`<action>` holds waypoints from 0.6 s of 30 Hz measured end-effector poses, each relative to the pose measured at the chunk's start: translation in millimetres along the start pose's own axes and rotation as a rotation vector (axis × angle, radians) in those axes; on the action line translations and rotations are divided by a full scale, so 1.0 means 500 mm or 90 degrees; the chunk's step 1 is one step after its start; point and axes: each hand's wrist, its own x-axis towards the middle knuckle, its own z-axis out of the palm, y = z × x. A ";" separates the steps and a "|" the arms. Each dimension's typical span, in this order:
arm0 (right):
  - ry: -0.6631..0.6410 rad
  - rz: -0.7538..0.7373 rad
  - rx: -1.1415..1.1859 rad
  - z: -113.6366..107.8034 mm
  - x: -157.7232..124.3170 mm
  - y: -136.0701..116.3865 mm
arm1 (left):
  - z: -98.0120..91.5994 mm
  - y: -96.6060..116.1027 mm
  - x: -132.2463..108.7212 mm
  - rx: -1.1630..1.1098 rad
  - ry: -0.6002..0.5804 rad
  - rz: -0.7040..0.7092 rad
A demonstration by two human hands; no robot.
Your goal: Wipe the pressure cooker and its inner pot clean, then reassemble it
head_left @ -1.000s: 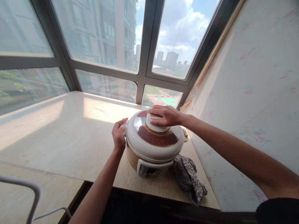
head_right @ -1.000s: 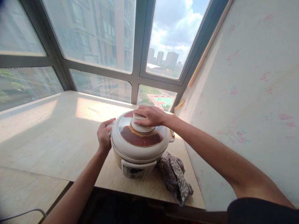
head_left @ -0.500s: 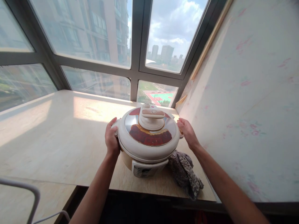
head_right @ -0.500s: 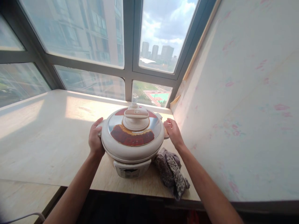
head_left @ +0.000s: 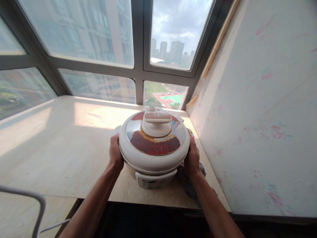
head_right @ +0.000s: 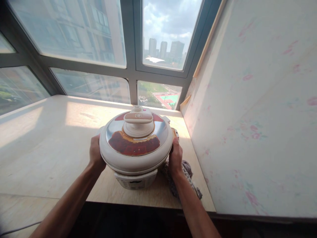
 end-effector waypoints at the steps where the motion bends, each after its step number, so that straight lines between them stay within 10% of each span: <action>1: 0.019 0.011 0.012 -0.003 0.000 -0.001 | 0.005 -0.001 -0.006 0.004 -0.003 -0.018; 18: 0.141 -0.082 0.054 -0.198 0.073 -0.055 | 0.217 -0.112 -0.081 0.030 -0.051 -0.110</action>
